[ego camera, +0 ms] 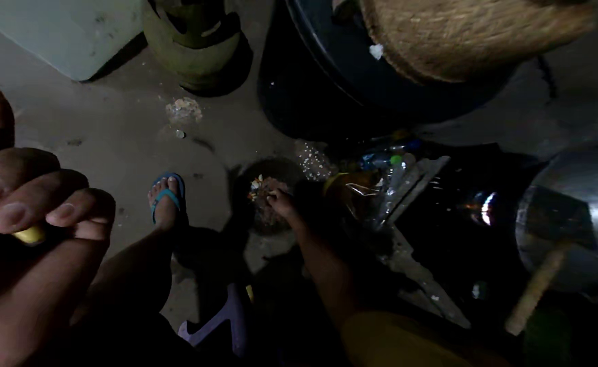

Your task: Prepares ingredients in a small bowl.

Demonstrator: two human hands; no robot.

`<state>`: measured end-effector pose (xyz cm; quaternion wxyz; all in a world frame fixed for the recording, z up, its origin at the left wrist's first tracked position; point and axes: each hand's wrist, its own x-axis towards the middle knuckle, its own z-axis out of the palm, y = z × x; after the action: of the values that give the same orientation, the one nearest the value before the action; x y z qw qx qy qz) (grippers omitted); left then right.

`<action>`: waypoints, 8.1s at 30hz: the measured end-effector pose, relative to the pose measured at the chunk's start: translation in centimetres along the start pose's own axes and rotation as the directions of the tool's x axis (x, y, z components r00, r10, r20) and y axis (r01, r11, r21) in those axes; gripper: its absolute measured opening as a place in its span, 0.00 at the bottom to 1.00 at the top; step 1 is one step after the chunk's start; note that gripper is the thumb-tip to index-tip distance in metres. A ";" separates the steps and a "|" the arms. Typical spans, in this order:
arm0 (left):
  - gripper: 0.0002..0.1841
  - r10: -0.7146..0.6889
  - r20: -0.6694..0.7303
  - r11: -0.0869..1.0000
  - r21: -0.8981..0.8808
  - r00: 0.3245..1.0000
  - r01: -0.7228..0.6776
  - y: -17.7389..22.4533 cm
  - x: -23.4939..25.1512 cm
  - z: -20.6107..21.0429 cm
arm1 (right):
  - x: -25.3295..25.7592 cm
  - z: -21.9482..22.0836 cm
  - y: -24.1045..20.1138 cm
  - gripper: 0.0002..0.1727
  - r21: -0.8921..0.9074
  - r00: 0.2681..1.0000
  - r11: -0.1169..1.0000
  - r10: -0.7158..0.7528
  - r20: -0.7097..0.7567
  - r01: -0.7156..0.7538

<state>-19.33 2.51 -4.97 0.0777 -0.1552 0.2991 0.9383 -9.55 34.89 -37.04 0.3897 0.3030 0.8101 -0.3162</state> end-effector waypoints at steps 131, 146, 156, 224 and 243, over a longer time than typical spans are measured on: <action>0.18 0.034 -0.144 0.996 0.089 0.989 -0.022 2.6 0.0 -2.8 | -3.5 2.8 -6.5 0.26 -0.060 0.998 0.997 0.051 -0.036 -0.053; 0.18 0.142 -0.078 0.971 0.205 0.987 -0.123 2.9 0.0 -4.2 | -4.9 5.3 -4.7 0.28 -0.184 0.997 0.982 0.030 -0.072 -0.043; 0.20 0.174 -0.059 0.966 0.203 0.983 -0.158 2.8 -0.2 -4.5 | 0.3 -3.0 -3.8 0.25 0.049 0.993 0.997 -0.066 0.097 0.062; 0.19 0.014 -0.176 0.996 0.088 0.984 0.002 2.4 -0.5 -2.7 | -4.6 5.7 -2.0 0.28 -0.235 0.997 0.971 0.029 -0.067 -0.044; 0.21 0.009 -0.161 0.992 0.126 0.987 0.011 1.8 -0.5 -1.8 | -3.4 1.8 -4.9 0.28 -0.019 0.992 0.998 0.053 0.118 -0.051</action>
<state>-18.85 -0.09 -5.24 0.0635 -0.2253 0.3630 0.9019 -10.61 29.76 -33.77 0.4476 0.3017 0.7800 -0.3166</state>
